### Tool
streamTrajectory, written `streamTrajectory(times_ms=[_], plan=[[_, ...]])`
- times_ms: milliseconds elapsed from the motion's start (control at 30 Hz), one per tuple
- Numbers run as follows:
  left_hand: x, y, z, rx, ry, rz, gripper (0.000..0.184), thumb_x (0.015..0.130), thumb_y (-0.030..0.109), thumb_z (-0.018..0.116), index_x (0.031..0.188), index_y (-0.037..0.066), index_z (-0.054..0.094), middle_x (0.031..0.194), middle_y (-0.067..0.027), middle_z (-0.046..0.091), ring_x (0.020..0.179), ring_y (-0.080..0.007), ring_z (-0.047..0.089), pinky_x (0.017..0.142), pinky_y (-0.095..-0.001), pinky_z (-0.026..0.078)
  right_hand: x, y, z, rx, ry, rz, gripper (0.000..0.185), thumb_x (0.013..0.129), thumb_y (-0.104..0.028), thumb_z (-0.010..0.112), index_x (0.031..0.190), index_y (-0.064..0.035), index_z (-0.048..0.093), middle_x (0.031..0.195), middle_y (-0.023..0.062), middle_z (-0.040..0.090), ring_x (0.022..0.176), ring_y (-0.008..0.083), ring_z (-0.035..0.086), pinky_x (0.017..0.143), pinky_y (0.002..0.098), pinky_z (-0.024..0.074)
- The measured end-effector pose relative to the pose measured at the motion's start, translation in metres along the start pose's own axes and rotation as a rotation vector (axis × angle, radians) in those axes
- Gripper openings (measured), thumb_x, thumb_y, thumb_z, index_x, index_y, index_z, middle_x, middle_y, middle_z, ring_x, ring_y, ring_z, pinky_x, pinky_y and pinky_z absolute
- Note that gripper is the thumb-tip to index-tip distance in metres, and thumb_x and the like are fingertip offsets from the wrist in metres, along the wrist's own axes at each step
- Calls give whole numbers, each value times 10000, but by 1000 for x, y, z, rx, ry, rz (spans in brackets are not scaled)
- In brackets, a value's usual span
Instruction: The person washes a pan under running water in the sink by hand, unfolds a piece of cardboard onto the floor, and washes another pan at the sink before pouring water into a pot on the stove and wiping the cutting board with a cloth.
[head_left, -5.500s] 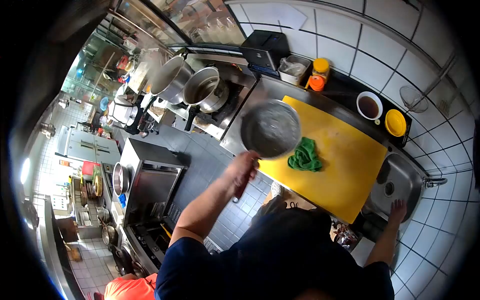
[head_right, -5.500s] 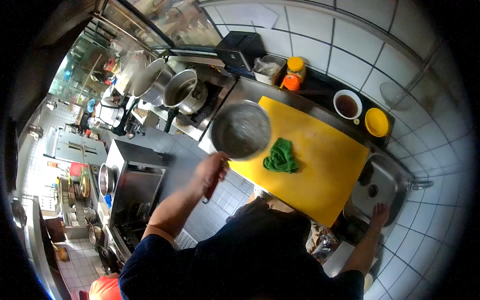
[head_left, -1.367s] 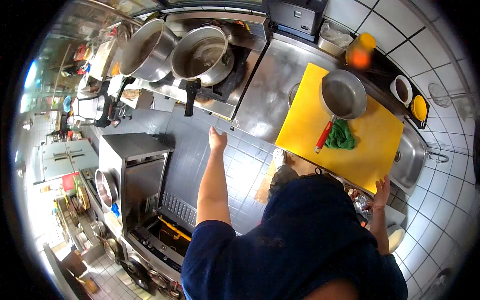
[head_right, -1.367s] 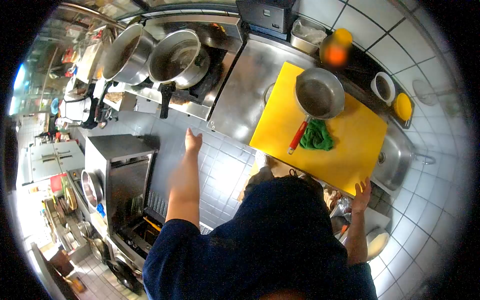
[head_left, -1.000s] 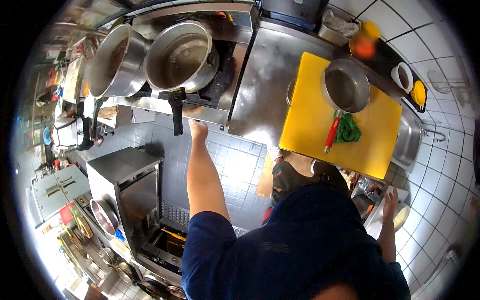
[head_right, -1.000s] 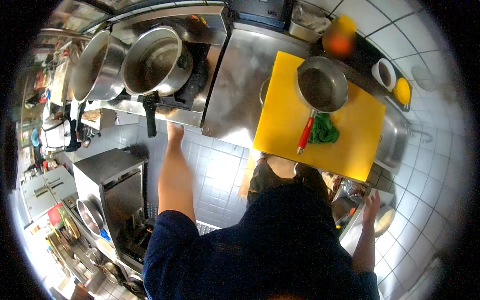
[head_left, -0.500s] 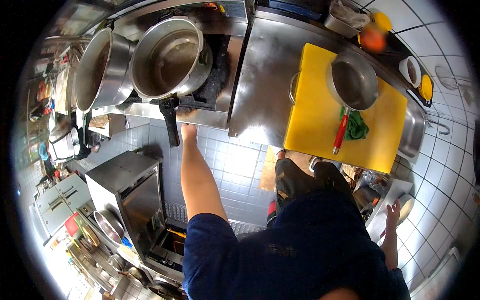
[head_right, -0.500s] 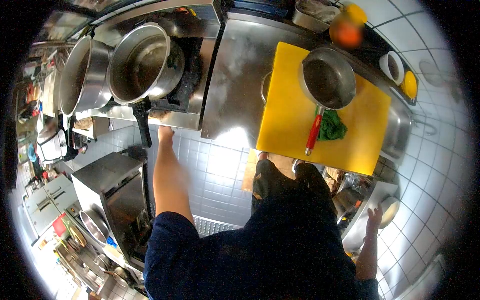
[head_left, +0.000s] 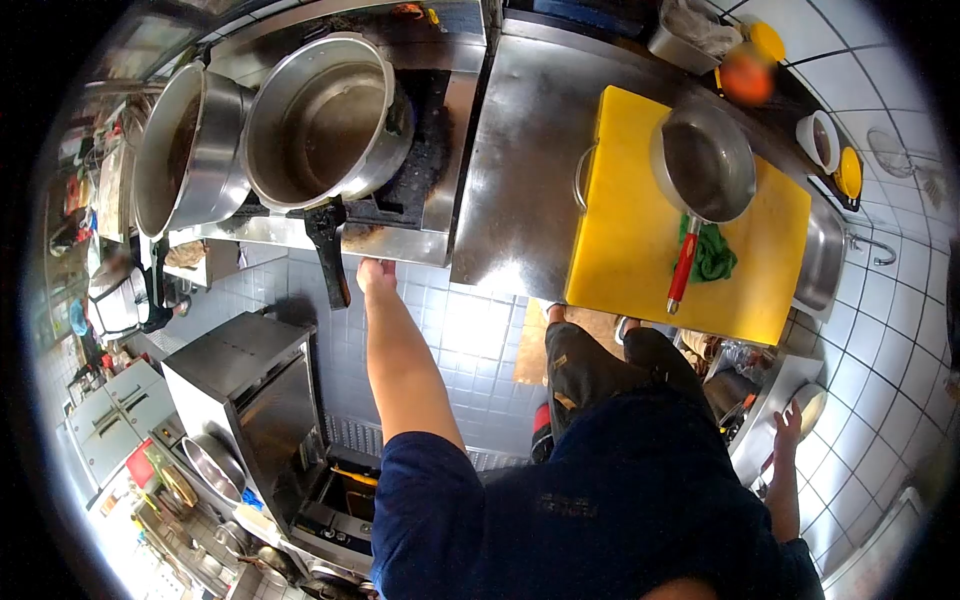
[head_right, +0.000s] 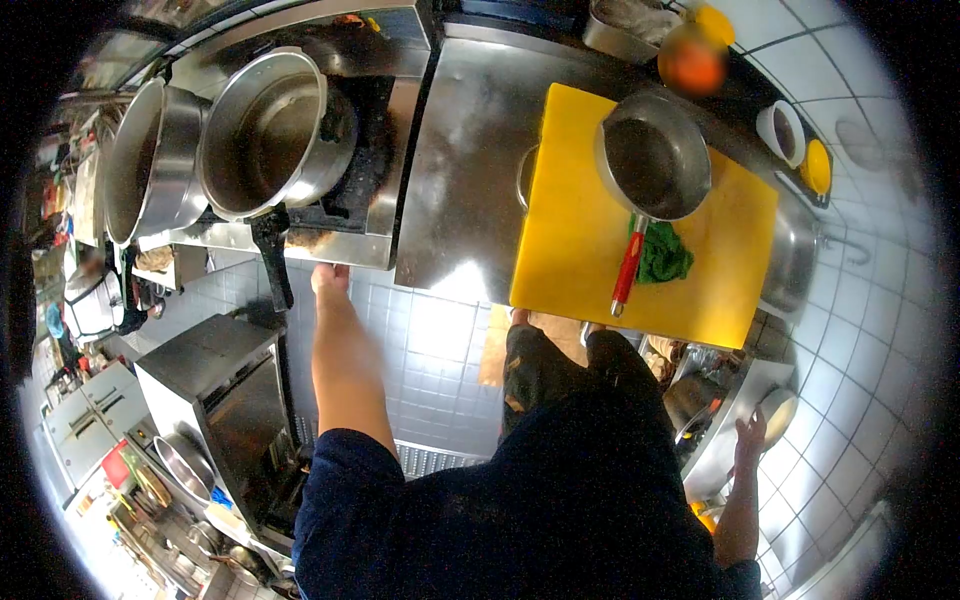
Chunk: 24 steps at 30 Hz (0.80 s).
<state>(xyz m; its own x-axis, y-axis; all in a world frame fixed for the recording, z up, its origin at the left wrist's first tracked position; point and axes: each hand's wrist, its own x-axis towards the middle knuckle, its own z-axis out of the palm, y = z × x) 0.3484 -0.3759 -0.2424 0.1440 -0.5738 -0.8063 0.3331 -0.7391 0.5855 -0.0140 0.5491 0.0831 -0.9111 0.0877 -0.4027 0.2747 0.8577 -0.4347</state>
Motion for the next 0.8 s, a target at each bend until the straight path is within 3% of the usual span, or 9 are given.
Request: streamTrajectory(times_ms=[167,267,333,433,567,600,633,700,800], plan=[[-8,3,2,106,-4,64,302,924,115,627,1224,119,592,1103,-87,666,927,-239,661,734,-375,566,13,6,-2,-141,-23,-132,685,890,-115,668,1504,-69,369,1525,117,395,1341,335,451,1089,416,399],[-12,5,-1,110,-42,50,311,924,110,600,1234,108,571,1098,-118,660,914,-280,661,706,-406,578,20,12,1,-144,-10,-226,672,884,-108,680,1488,-60,389,1517,124,402,1315,328,477,1079,404,408],[-14,-1,-3,49,-42,11,353,953,186,556,1281,57,540,1200,-157,611,939,-321,648,745,-431,589,17,-16,6,-198,21,-141,682,873,-96,698,1480,-57,391,1497,127,423,1291,324,497,1067,408,416],[-42,-20,-8,229,152,20,623,948,392,613,1406,12,428,1483,-177,393,1171,-389,540,885,-499,544,6,-53,17,-149,45,-98,693,869,-98,705,1484,-77,385,1473,132,442,1274,320,506,1054,415,423],[-103,-65,-28,450,124,188,728,931,408,647,1426,-52,376,1496,-293,360,1341,-416,445,1062,-510,441,13,-38,30,-70,83,-128,711,858,-97,711,1490,-95,385,1446,134,457,1282,314,495,1035,410,443],[-122,-83,-32,720,336,406,800,933,435,638,1437,-106,333,1488,-340,343,1372,-428,400,1145,-497,352,12,-41,34,-14,96,-110,713,853,-96,713,1487,-88,388,1437,137,462,1285,314,491,1030,408,448],[-145,-102,-33,812,358,618,871,936,483,616,1443,-144,287,1477,-350,346,1370,-471,371,1175,-516,291,12,-44,35,-40,96,-112,704,854,-99,709,1484,-80,393,1432,141,461,1283,310,492,1025,406,452],[-232,-115,-15,990,234,838,904,942,515,595,1499,-86,215,1525,-334,265,1410,-479,290,1193,-516,255,11,-65,36,-50,77,-103,695,855,-115,702,1479,-66,398,1433,147,451,1279,304,496,1020,403,458],[-342,-140,29,962,-122,1133,729,1007,320,562,1517,-50,195,1561,-281,235,1450,-400,257,1200,-503,234,32,-52,32,-71,83,-189,707,836,-183,710,1452,-24,403,1437,188,436,1288,342,484,1053,415,428]])
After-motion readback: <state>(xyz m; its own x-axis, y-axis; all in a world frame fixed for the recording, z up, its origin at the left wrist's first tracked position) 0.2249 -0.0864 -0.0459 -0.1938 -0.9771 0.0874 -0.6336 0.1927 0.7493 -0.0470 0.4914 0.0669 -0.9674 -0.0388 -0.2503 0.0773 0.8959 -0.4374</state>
